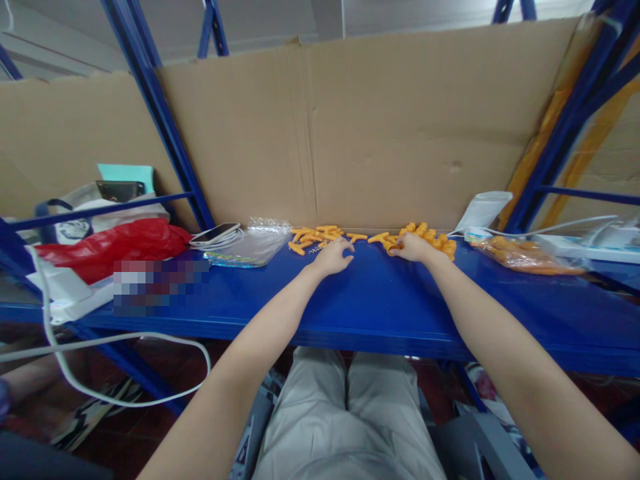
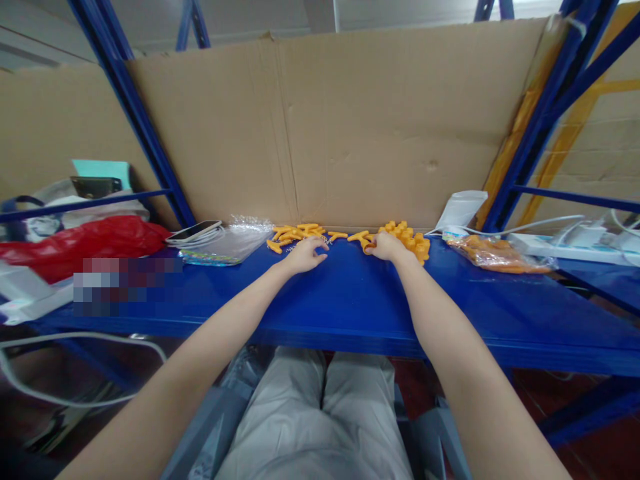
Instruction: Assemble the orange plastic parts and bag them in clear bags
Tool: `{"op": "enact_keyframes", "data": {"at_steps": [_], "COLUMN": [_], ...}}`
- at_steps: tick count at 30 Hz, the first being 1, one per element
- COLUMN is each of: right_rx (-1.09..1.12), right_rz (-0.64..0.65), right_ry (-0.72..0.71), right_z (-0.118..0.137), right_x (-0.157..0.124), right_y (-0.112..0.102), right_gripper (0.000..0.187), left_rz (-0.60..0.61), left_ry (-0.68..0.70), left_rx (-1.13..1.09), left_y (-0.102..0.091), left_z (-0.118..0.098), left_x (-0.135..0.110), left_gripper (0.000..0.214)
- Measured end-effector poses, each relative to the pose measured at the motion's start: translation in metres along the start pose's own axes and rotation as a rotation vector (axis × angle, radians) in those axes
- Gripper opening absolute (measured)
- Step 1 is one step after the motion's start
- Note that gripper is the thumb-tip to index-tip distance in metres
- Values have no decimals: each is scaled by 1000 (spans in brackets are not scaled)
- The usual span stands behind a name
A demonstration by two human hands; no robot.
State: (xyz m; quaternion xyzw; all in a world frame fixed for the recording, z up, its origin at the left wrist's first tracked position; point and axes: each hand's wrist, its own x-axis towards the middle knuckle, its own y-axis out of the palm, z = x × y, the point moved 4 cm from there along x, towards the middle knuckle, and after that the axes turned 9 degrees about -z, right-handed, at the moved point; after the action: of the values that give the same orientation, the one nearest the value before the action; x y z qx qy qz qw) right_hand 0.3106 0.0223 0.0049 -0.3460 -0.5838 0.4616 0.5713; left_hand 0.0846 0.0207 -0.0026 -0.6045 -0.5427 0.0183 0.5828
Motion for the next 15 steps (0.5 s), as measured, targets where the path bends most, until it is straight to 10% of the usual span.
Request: {"op": "enact_keyframes", "data": {"at_steps": [15], "right_rx": [-8], "right_rz": [0], "right_ry": [-24], "right_z": [6], "right_x": [0], "right_y": [4], "right_gripper": [63], "left_rz": [20], "left_ry": [6], "left_rx": [23], "left_y": [-1], "left_z": [-3], "left_x": [-1], "left_gripper": [13]}}
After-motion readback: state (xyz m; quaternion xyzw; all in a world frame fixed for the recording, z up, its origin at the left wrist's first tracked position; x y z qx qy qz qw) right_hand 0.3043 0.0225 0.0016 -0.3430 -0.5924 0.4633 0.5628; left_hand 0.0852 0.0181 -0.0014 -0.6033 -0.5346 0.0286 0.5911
